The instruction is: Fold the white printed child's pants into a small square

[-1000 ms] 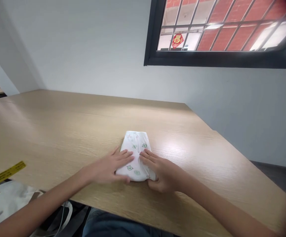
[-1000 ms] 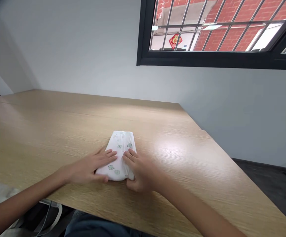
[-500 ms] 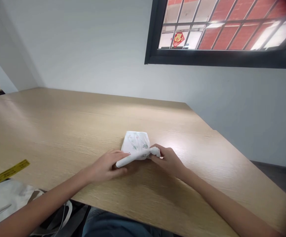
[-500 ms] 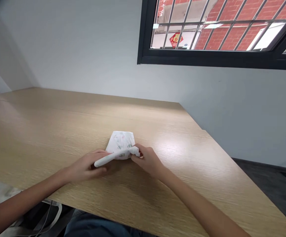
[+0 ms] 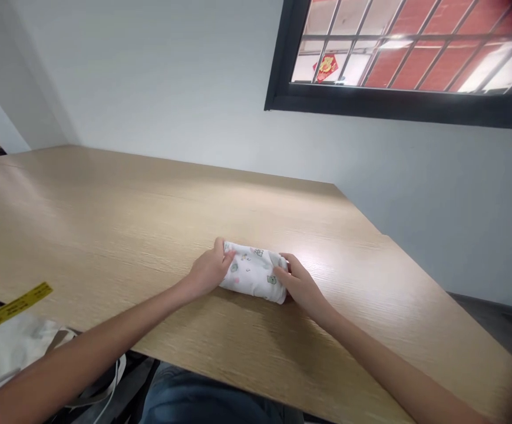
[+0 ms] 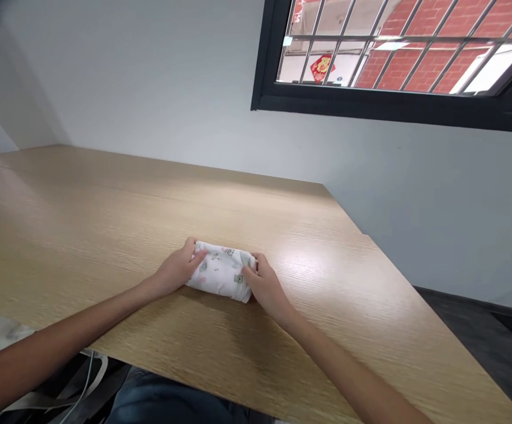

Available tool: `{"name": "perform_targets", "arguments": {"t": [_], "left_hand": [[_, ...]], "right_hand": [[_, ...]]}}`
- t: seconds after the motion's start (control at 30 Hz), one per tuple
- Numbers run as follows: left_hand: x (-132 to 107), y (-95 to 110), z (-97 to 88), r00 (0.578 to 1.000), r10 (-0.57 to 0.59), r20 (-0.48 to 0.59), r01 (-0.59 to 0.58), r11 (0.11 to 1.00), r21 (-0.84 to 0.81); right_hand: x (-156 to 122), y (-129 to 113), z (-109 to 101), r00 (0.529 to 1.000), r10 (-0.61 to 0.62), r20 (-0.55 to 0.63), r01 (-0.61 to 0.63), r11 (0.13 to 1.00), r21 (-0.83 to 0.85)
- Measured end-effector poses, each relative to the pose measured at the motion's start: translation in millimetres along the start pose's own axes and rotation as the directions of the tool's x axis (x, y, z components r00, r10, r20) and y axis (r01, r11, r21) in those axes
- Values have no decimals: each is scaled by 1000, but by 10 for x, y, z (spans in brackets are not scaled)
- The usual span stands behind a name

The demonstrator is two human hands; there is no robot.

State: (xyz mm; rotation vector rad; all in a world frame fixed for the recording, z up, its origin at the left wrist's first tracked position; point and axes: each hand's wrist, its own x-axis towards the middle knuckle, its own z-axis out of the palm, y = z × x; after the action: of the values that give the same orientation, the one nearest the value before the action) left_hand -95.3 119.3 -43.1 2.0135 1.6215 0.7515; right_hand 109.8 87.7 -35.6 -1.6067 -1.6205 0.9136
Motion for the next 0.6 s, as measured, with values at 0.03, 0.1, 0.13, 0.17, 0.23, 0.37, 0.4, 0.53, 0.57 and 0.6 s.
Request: {"name": "perform_targets", "arguments": {"t": [0.03, 0.1, 0.13, 0.17, 0.23, 0.37, 0.4, 0.53, 0.57, 0.6], "left_hand": [[-9, 16, 12, 999, 5, -34, -4, 999, 34], [-47, 57, 35, 993, 56, -102, -47, 995, 92], [-69, 78, 49, 983, 129, -127, -111, 984, 141], [-91, 96, 64, 963, 236, -130, -207, 957, 205], [-128, 112, 97, 878, 478, -30, -442, 833, 334], [-196, 16, 108, 814, 550, 187, -577, 729, 370], [-218, -33, 87, 839, 509, 192, -543, 762, 353], [-286, -243, -49, 948, 305, 86, -316, 935, 163], [-279, -278, -77, 968, 249, 40, -252, 962, 102], [-258, -297, -96, 979, 204, 1, -204, 978, 49]], "right_hand": [[-11, 9, 14, 996, -76, -51, 73, 996, -57], [-56, 8, 72, 927, -340, -159, 295, 923, -248], [-87, -1, 116, 858, -485, -169, 400, 837, -374], [-119, -13, 167, 786, -604, -133, 478, 729, -490], [-175, -29, 268, 708, -706, 22, 559, 541, -629], [-210, 45, 307, 817, -562, 130, 500, 579, -644], [-211, 82, 268, 857, -503, 109, 453, 635, -626], [-276, 197, 39, 936, -351, 26, 323, 830, -455], [-310, 208, 0, 942, -334, 3, 311, 871, -380], [-346, 213, -22, 946, -324, -23, 303, 905, -297]]}}
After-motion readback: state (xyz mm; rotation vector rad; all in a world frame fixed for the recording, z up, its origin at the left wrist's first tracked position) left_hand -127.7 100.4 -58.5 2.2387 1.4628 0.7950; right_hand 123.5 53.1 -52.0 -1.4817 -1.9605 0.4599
